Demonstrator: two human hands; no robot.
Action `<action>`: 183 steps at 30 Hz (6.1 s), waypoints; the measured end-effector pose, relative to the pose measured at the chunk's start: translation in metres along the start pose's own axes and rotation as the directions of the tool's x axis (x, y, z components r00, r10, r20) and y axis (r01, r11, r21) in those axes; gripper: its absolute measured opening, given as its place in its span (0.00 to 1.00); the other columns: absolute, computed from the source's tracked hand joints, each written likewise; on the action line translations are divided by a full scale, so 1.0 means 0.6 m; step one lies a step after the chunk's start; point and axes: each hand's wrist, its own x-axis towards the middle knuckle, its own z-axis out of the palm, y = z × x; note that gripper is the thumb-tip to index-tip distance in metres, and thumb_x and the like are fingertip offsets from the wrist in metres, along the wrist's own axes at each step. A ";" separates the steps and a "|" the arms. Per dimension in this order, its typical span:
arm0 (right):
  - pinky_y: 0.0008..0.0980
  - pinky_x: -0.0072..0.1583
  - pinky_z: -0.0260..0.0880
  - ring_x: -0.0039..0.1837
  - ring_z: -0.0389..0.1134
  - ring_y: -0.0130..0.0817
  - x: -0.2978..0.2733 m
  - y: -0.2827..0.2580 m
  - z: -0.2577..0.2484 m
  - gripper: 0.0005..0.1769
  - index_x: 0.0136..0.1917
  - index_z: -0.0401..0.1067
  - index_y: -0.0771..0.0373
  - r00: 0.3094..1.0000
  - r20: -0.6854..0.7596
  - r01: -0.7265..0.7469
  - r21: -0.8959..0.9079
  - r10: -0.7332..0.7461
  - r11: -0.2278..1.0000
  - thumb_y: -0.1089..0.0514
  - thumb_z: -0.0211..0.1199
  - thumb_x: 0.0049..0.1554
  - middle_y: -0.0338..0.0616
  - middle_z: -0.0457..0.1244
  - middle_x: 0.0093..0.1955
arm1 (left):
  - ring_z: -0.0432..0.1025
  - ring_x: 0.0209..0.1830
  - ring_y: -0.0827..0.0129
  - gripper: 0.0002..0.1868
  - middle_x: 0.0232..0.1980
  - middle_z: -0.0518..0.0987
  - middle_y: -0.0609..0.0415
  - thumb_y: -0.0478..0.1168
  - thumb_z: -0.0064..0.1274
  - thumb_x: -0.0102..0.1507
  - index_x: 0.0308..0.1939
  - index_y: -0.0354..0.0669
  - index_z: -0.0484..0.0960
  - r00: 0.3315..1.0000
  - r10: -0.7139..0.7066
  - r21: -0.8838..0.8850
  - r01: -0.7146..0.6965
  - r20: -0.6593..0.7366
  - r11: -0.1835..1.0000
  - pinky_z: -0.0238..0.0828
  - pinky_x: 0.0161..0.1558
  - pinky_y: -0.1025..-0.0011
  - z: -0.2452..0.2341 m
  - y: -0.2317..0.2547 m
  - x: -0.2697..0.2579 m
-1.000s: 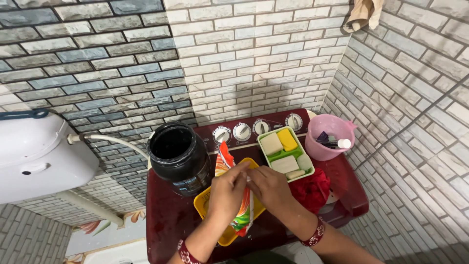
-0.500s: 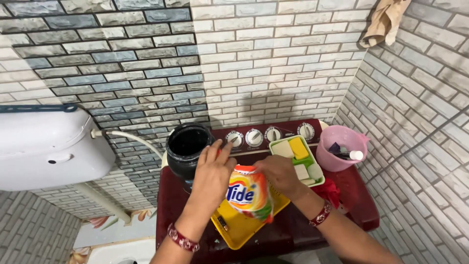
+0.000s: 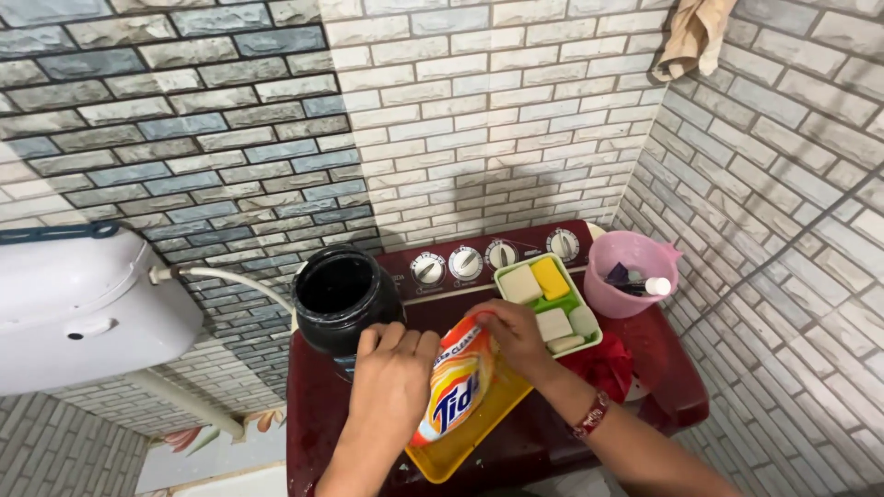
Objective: The person opens a black tub and a Tide detergent packet on a washing machine top. They repeatedly scoop detergent powder from the packet into the black tub using a white scoop, then place the scoop back into the tub. The person continues this scooping cycle multiple times.
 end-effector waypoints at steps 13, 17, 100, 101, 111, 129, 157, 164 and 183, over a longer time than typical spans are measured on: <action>0.25 0.49 0.73 0.47 0.72 0.23 -0.022 0.037 0.013 0.11 0.53 0.76 0.64 0.977 -0.008 -0.212 0.052 0.213 0.976 0.60 0.67 0.58 0.37 0.71 0.46 | 0.78 0.46 0.49 0.16 0.42 0.84 0.45 0.53 0.57 0.62 0.41 0.45 0.84 0.826 -0.249 -0.253 0.417 0.505 0.873 0.74 0.45 0.55 0.031 -0.068 0.064; 0.26 0.47 0.71 0.45 0.69 0.23 -0.002 0.039 0.030 0.09 0.51 0.75 0.64 0.971 -0.039 -0.236 0.035 0.238 0.971 0.60 0.68 0.58 0.38 0.70 0.44 | 0.76 0.51 0.47 0.18 0.47 0.82 0.41 0.50 0.59 0.60 0.48 0.44 0.83 0.794 -0.181 -0.231 0.374 0.580 0.898 0.74 0.51 0.54 0.107 -0.068 0.120; 0.24 0.45 0.69 0.43 0.67 0.20 -0.019 -0.014 0.004 0.05 0.49 0.74 0.66 0.975 0.070 -0.208 -0.030 0.210 0.978 0.64 0.64 0.59 0.37 0.69 0.42 | 0.73 0.33 0.78 0.07 0.39 0.82 0.56 0.30 0.52 0.68 0.49 0.37 0.81 0.759 0.035 -0.744 0.627 0.650 0.230 0.71 0.35 0.79 0.207 -0.116 0.035; 0.24 0.47 0.69 0.44 0.68 0.20 -0.019 -0.011 0.001 0.05 0.50 0.74 0.66 0.969 0.089 -0.230 0.001 0.229 0.973 0.64 0.64 0.60 0.36 0.69 0.42 | 0.72 0.32 0.79 0.07 0.38 0.82 0.56 0.30 0.51 0.67 0.48 0.38 0.81 0.757 0.043 -0.748 0.633 0.652 0.199 0.70 0.34 0.79 0.213 -0.119 0.035; 0.25 0.54 0.70 0.50 0.68 0.20 -0.019 0.015 -0.007 0.04 0.52 0.72 0.66 0.948 0.199 -0.280 0.136 0.250 0.950 0.65 0.61 0.62 0.36 0.68 0.46 | 0.76 0.36 0.79 0.04 0.39 0.81 0.57 0.26 0.51 0.64 0.39 0.36 0.76 0.863 -0.038 -0.863 0.502 0.504 -0.052 0.74 0.39 0.78 0.262 -0.102 0.016; 0.24 0.46 0.65 0.43 0.63 0.19 -0.023 -0.005 0.000 0.02 0.49 0.73 0.65 0.944 0.133 -0.308 0.021 0.303 0.951 0.65 0.63 0.61 0.34 0.65 0.41 | 0.74 0.36 0.80 0.06 0.36 0.80 0.61 0.33 0.55 0.62 0.43 0.36 0.81 0.856 0.049 -0.853 0.505 0.514 0.129 0.71 0.41 0.79 0.209 -0.109 0.028; 0.23 0.52 0.68 0.48 0.67 0.18 -0.011 -0.008 -0.029 0.08 0.51 0.73 0.63 0.825 0.447 -0.440 0.125 0.346 0.889 0.59 0.67 0.61 0.31 0.68 0.45 | 0.71 0.27 0.81 0.05 0.31 0.78 0.59 0.37 0.52 0.67 0.41 0.39 0.78 0.718 0.163 -0.723 0.690 0.676 -0.042 0.66 0.26 0.80 0.212 -0.116 0.024; 0.23 0.47 0.68 0.43 0.67 0.16 0.002 -0.024 -0.043 0.07 0.48 0.76 0.63 0.793 0.457 -0.398 -0.111 0.403 0.911 0.59 0.68 0.58 0.32 0.69 0.40 | 0.73 0.27 0.80 0.06 0.34 0.81 0.58 0.34 0.54 0.64 0.44 0.36 0.80 0.647 0.196 -0.673 0.731 0.737 0.116 0.69 0.27 0.80 0.178 -0.110 0.040; 0.25 0.58 0.66 0.51 0.66 0.22 -0.036 0.002 -0.007 0.07 0.46 0.75 0.65 0.884 0.398 -0.418 0.446 0.243 0.792 0.58 0.67 0.61 0.33 0.64 0.45 | 0.66 0.23 0.83 0.01 0.34 0.78 0.55 0.31 0.52 0.67 0.40 0.38 0.76 0.843 0.235 -0.572 0.508 0.484 -0.644 0.58 0.22 0.84 0.296 -0.095 -0.034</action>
